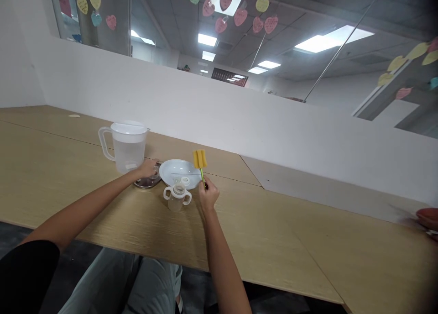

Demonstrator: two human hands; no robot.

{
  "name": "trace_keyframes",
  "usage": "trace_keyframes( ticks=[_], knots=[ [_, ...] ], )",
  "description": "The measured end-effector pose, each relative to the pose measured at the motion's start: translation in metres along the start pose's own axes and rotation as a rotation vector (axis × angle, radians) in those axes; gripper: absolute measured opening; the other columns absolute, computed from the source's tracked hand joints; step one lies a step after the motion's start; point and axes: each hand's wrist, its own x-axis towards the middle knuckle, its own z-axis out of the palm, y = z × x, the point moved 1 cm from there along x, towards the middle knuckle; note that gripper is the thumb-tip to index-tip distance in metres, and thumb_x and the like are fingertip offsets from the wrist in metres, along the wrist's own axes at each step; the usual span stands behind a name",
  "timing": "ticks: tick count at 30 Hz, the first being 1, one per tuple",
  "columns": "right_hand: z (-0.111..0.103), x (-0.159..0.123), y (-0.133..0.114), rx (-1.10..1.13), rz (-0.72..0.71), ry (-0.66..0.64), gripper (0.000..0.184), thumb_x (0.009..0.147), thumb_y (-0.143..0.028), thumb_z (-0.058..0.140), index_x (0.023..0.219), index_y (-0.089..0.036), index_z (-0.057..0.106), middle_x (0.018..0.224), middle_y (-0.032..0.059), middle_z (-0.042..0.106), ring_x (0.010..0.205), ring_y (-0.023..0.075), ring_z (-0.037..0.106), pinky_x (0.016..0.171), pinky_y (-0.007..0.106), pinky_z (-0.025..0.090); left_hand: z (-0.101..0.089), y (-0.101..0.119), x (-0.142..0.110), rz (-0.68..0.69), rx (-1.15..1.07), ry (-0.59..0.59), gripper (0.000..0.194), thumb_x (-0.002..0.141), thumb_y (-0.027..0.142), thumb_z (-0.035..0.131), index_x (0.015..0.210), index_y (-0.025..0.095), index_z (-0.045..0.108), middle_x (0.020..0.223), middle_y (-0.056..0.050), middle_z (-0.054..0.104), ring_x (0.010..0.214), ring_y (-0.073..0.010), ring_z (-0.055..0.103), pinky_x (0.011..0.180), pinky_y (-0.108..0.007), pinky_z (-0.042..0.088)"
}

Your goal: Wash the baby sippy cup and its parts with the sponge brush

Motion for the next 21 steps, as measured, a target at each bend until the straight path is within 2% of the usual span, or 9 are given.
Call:
trace_keyframes(
  ticks=[5,9,12,14,17,21],
  knots=[
    [0.0,0.0,0.002,0.031,-0.026,0.027,0.044,0.081,-0.035,0.042,0.102,-0.013,0.074,0.07,0.0056,0.07,0.058,0.0149,0.055,0.061,0.024,0.04,0.011,0.001,0.01,0.007,-0.052,-0.063,0.076,0.062,0.012,0.067,0.135,0.013,0.045,0.119,-0.013,0.068,0.114,-0.0265,0.063,0.095,-0.033,0.049],
    [0.001,0.0,0.002,0.022,-0.034,0.036,0.042,0.081,-0.034,0.043,0.099,-0.013,0.074,0.069,0.0057,0.069,0.057,0.0146,0.054,0.06,0.024,0.039,-0.001,-0.002,0.013,0.036,-0.072,-0.03,0.082,0.058,0.008,0.066,0.137,0.009,0.043,0.131,-0.019,0.059,0.123,-0.029,0.057,0.102,-0.037,0.045],
    [0.002,0.0,0.003,0.015,-0.03,0.033,0.041,0.081,-0.034,0.043,0.1,-0.014,0.074,0.071,0.0059,0.07,0.058,0.0147,0.054,0.06,0.024,0.039,-0.014,0.01,0.01,0.131,-0.085,0.027,0.065,0.065,0.009,0.058,0.13,0.011,0.053,0.133,-0.014,0.059,0.122,-0.0249,0.056,0.103,-0.033,0.044],
    [0.002,0.0,0.003,0.026,-0.027,0.03,0.042,0.081,-0.035,0.043,0.101,-0.014,0.074,0.072,0.006,0.07,0.058,0.0149,0.055,0.061,0.024,0.04,-0.017,0.028,0.007,0.184,-0.077,0.036,0.048,0.072,0.012,0.053,0.12,0.013,0.062,0.123,-0.01,0.066,0.112,-0.0218,0.062,0.097,-0.029,0.048],
    [0.002,0.0,0.004,0.034,-0.025,0.028,0.044,0.081,-0.037,0.043,0.1,-0.013,0.074,0.07,0.0069,0.07,0.058,0.0159,0.055,0.062,0.025,0.04,-0.004,0.062,0.003,0.138,0.104,-0.178,0.036,0.081,0.018,0.05,0.112,0.018,0.068,0.108,-0.007,0.072,0.1,-0.0195,0.067,0.088,-0.026,0.049],
    [0.0,-0.001,0.005,0.015,-0.032,0.012,0.045,0.081,-0.036,0.041,0.099,-0.012,0.075,0.069,0.0076,0.07,0.057,0.0162,0.054,0.059,0.025,0.038,0.024,0.092,0.002,0.085,0.16,-0.271,0.026,0.078,0.034,0.063,0.094,0.017,0.074,0.098,-0.012,0.074,0.096,-0.0274,0.068,0.082,-0.032,0.05]
  ],
)
